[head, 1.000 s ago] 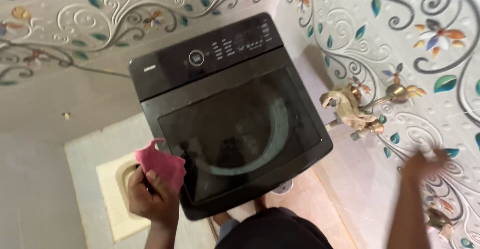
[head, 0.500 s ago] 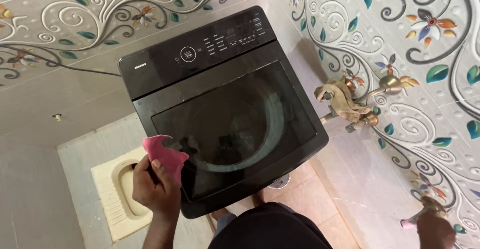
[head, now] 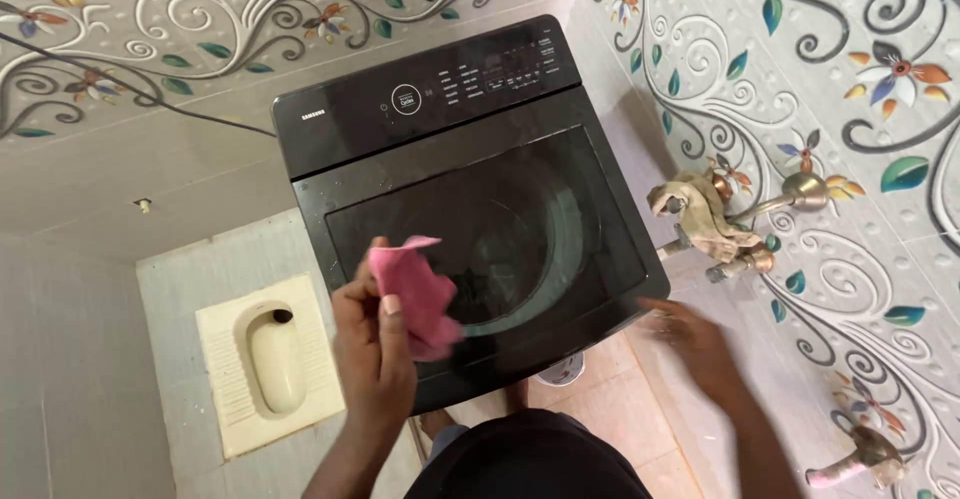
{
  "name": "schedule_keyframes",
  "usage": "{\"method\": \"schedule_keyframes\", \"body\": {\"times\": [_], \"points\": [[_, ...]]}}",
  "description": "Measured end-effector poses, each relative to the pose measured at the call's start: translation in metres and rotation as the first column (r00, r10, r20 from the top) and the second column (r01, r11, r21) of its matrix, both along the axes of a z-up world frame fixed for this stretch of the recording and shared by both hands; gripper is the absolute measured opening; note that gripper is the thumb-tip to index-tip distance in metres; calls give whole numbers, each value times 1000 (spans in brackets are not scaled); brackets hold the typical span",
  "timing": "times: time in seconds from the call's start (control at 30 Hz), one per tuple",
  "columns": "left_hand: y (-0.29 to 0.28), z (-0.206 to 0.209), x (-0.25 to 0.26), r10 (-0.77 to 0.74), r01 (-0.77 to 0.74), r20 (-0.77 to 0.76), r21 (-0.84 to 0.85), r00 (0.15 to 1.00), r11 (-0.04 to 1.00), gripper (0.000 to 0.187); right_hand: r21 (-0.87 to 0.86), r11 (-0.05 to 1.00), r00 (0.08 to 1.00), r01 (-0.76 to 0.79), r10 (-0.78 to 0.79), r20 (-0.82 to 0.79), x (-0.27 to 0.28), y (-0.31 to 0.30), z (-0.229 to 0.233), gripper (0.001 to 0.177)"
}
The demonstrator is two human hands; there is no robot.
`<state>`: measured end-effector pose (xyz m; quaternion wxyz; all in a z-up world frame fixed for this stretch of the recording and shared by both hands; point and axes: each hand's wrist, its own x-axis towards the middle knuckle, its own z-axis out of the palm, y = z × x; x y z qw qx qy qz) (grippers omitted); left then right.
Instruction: The person cleans the front glass door of a washing machine using a pink cloth. They wipe the surface repeatedly, occasionally wetting the cloth with water from a nearby tap to remove smudges and dirt.
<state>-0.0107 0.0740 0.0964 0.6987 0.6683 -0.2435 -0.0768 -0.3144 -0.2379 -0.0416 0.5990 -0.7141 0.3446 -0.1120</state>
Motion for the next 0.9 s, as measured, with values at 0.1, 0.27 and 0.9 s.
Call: {"method": "schedule_keyframes", "body": {"times": [0.1,0.27,0.9], "points": [[-6,1,-7,-120,97,-259,-100,958,990,16,-6,948,941,-317,315,120,100,79,76,65],[-14,24,-23,-269,197,-216,-306,939,932,12,-75,875,809,-478,472,351,173,137,125,47],[60,-7,-23,-422,469,-402,23,813,883,17,369,865,926,-340,241,290,23,63,45,32]]}}
